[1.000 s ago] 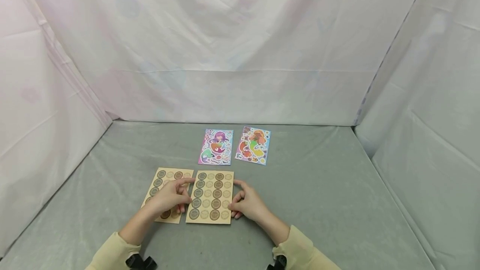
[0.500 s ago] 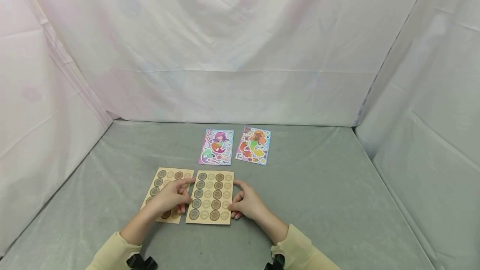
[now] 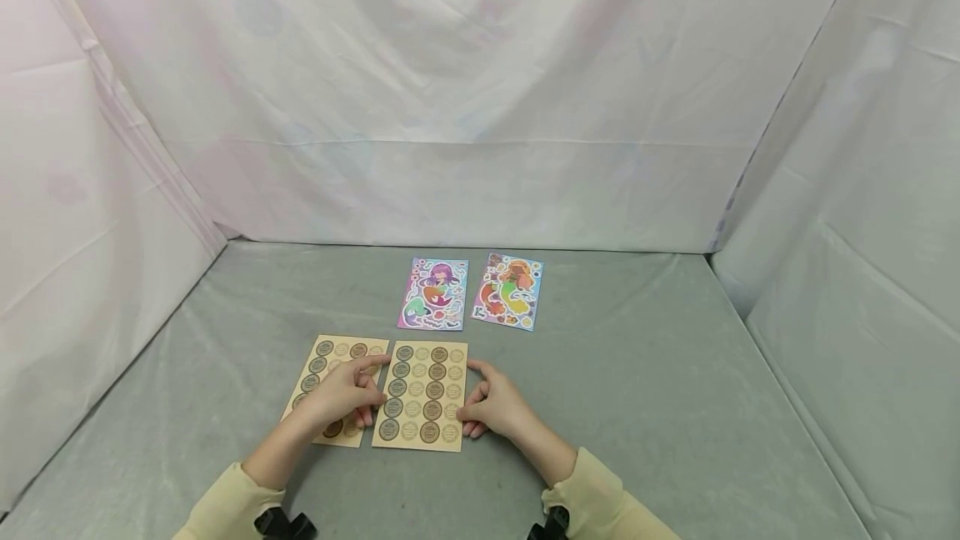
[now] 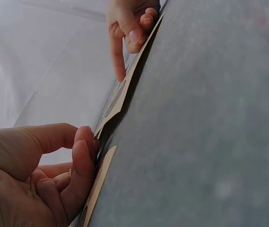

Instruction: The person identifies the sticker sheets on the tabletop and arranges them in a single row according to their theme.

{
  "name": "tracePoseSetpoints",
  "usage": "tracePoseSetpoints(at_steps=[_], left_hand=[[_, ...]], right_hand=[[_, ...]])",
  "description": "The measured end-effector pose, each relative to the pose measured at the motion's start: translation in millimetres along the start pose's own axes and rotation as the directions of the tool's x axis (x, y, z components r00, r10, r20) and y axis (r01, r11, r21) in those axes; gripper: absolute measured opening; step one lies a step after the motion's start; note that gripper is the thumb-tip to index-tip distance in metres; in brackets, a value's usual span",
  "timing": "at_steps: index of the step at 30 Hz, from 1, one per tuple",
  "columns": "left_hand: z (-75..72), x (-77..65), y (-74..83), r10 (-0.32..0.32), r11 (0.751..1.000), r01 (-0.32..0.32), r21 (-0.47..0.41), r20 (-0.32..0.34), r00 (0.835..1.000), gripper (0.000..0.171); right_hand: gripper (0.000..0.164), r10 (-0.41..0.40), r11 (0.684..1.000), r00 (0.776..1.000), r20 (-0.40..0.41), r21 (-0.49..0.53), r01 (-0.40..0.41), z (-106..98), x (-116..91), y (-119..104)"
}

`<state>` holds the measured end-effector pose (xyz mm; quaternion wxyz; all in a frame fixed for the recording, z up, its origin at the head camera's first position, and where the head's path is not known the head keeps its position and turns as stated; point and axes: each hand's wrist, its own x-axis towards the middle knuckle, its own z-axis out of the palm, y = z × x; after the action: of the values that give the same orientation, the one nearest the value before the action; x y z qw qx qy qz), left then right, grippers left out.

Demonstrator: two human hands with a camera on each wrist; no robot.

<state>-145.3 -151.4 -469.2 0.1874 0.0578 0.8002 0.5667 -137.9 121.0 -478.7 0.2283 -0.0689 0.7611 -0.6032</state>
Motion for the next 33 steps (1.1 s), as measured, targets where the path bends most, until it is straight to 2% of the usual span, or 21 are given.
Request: tracePoseSetpoints(at_steps=[12, 23, 33], left_hand=[[0.7, 0.8, 0.5, -0.025, 1.000, 0.025, 0.013, -0.009, 1.000, 0.066], [-1.8, -0.5, 5.2, -0.072, 0.997, 0.072, 0.003, -0.012, 0.997, 0.066], [-2.8, -0.8, 8.9, -0.034, 0.999, 0.034, -0.025, -0.005, 0.999, 0.065]], right_hand=[[0.083, 0.001, 0.999, 1.000, 0.011, -0.033, -0.001, -1.1, 1.0, 2.1], [0.083, -0.012, 1.000, 0.998, 0.054, -0.016, 0.013, -3.0, -4.3, -7.4], [0.082, -0.026, 0.999, 0.998, 0.054, -0.027, 0.027, -4.7, -4.4, -7.3]])
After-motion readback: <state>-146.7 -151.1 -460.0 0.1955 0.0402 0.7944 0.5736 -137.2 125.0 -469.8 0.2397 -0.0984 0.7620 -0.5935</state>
